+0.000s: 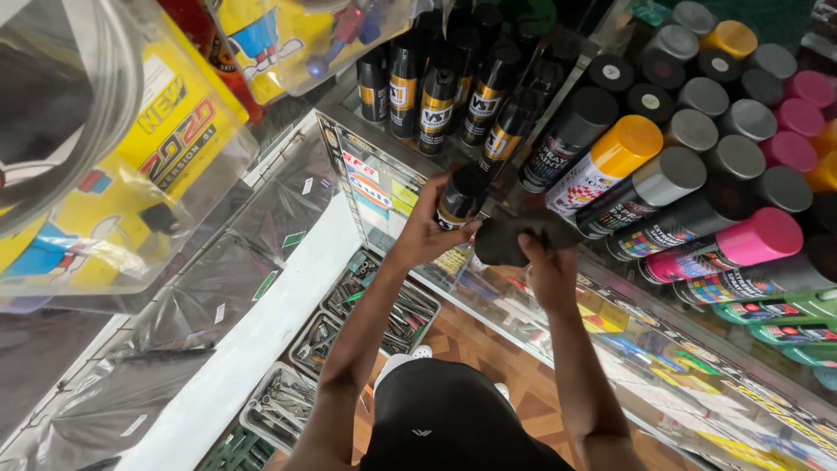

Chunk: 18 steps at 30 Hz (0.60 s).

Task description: Wiping down spray paint cans with a cloth and organizing them on a shelf.

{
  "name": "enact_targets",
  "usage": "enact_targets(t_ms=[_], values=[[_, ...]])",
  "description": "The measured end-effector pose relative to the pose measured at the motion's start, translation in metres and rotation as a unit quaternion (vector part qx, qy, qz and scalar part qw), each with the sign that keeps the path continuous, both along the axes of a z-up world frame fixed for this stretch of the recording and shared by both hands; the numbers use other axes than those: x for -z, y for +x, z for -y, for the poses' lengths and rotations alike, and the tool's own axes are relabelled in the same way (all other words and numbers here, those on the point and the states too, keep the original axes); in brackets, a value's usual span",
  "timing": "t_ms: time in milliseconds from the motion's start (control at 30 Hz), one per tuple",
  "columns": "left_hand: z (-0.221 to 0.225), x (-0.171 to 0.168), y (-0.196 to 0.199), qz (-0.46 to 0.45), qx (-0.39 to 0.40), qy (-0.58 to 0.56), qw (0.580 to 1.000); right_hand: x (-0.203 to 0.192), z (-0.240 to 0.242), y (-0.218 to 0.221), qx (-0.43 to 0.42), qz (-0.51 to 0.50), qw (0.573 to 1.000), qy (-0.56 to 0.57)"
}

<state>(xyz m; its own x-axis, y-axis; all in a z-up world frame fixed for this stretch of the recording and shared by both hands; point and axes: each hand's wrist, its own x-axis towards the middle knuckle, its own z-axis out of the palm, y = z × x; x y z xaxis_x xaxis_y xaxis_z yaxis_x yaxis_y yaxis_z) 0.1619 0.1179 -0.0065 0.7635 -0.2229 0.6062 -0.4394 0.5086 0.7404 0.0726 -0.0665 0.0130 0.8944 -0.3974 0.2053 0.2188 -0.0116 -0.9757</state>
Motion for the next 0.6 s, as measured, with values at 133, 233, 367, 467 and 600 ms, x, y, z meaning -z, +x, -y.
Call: enact_targets(t_ms=[133,233,367,467,600], values=[[0.001,0.000,0.002,0.024,-0.060,0.040,0.997,-0.036,0.008,0.009,-0.074,0.155,0.973,-0.157],[0.005,-0.009,-0.008,0.010,-0.162,0.130,0.978,-0.070,-0.008,0.015,-0.077,0.220,0.932,-0.277],[0.027,0.013,-0.014,0.026,-0.233,0.194,0.953,-0.094,-0.052,0.022,0.056,0.237,0.859,-0.450],[0.029,0.004,-0.021,0.046,-0.247,0.210,0.945,-0.085,-0.048,0.044,0.073,0.246,0.857,-0.447],[0.026,-0.002,-0.012,0.072,-0.297,0.217,0.927,-0.100,-0.030,0.065,-0.068,0.290,0.861,-0.412]])
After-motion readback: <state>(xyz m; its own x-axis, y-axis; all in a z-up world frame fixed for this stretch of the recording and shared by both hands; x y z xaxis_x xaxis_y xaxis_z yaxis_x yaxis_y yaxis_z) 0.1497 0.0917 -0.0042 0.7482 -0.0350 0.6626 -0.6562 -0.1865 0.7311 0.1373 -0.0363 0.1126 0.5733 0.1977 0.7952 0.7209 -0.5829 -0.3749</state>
